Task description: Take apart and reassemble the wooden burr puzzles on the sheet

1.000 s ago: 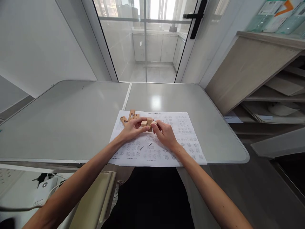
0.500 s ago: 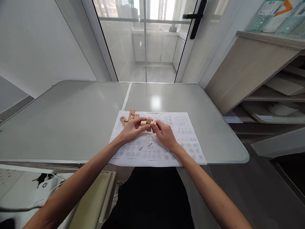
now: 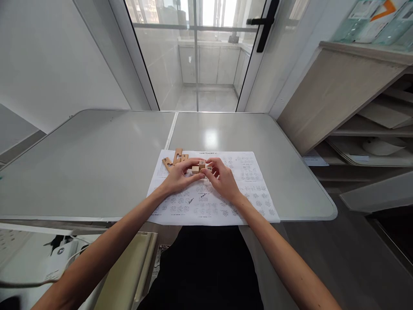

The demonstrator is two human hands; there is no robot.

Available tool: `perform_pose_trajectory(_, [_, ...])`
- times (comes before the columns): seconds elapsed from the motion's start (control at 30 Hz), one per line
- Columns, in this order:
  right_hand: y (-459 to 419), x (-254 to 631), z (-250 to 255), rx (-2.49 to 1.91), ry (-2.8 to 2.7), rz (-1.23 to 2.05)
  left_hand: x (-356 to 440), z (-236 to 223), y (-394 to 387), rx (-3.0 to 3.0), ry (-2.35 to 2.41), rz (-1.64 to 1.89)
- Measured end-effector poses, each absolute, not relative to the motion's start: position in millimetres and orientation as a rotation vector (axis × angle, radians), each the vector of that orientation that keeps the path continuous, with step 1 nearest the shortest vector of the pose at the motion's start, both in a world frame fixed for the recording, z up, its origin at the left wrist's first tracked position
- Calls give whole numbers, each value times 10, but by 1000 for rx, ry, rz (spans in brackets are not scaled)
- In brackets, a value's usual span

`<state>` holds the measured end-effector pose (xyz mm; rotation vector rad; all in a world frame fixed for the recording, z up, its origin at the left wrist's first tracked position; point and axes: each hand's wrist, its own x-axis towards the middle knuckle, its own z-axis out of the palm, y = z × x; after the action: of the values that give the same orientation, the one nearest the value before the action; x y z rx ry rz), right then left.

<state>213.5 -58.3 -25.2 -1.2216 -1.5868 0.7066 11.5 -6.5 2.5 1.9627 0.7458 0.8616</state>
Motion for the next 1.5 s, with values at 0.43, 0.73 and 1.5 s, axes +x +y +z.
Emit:
perform_pose_trajectory(0.43, [-549, 2169, -282, -1245, -1557, 743, 115, -65, -39, 1916, 725, 900])
perform_pose_trajectory(0.73, [-556, 2160, -240, -1230, -1577, 716, 116, -63, -43, 1925, 754, 928])
perform_pose_trajectory(1.5, [-538, 2165, -212, -1099, -1424, 1038, 127, 7, -71, 1945, 745, 825])
